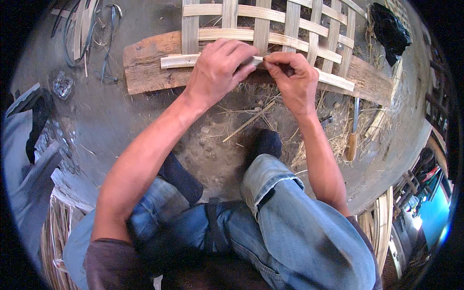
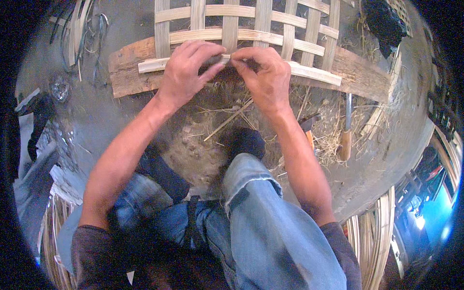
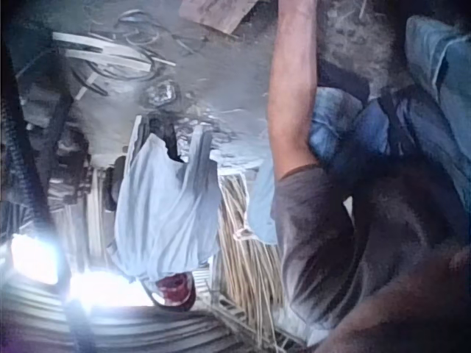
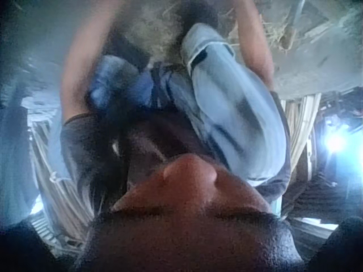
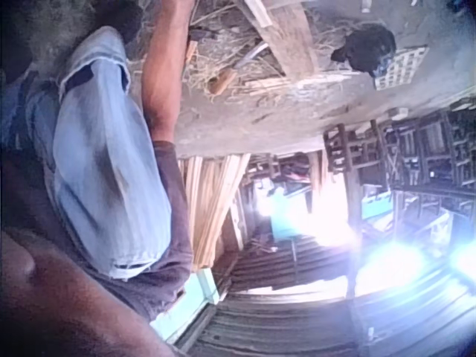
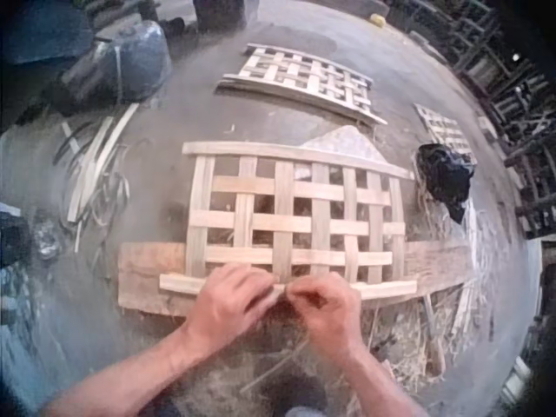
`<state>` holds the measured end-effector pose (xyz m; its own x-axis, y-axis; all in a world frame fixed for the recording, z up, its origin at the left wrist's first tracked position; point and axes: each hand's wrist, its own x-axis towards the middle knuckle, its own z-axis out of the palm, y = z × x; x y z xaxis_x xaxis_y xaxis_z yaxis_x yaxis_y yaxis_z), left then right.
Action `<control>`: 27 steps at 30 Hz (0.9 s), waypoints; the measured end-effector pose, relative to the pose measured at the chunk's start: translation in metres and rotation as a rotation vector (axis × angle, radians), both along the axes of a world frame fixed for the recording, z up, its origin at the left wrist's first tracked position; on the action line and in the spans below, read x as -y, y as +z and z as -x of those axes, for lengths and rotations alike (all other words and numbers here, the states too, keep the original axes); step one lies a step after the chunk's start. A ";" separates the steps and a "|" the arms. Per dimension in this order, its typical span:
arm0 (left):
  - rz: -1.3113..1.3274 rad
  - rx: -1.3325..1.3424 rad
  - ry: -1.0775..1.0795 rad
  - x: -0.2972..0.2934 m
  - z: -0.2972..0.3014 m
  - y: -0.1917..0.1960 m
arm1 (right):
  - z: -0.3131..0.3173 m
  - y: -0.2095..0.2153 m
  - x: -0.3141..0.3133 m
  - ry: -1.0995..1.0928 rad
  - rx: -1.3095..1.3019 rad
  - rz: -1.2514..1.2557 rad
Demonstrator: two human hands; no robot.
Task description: The person assembles a wooden lattice panel by inserting thin wooden strips into a frame and securing them with a hammer. They repeatedly position and tap the strips into place, then add a final border strip along the edge.
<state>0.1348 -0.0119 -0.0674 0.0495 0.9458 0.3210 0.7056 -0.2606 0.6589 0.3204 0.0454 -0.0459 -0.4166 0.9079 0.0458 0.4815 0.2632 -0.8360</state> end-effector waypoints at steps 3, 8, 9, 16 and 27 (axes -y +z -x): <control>0.002 0.017 -0.012 0.000 0.001 -0.001 | 0.000 -0.001 -0.001 0.000 -0.023 0.004; -0.014 0.018 -0.012 -0.001 0.000 -0.002 | -0.001 -0.006 -0.002 0.018 -0.022 -0.030; -0.010 0.014 -0.010 0.000 0.000 -0.001 | -0.002 -0.006 -0.001 0.017 -0.024 -0.029; -0.016 -0.003 -0.012 -0.001 0.001 -0.003 | -0.001 -0.005 0.000 0.027 0.024 -0.067; -0.088 0.009 -0.003 -0.003 -0.001 -0.008 | 0.000 -0.006 0.000 0.050 0.051 -0.164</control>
<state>0.1354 -0.0091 -0.0750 0.0489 0.9137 0.4034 0.6993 -0.3197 0.6394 0.3207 0.0449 -0.0521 -0.4665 0.8682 0.1691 0.5053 0.4184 -0.7547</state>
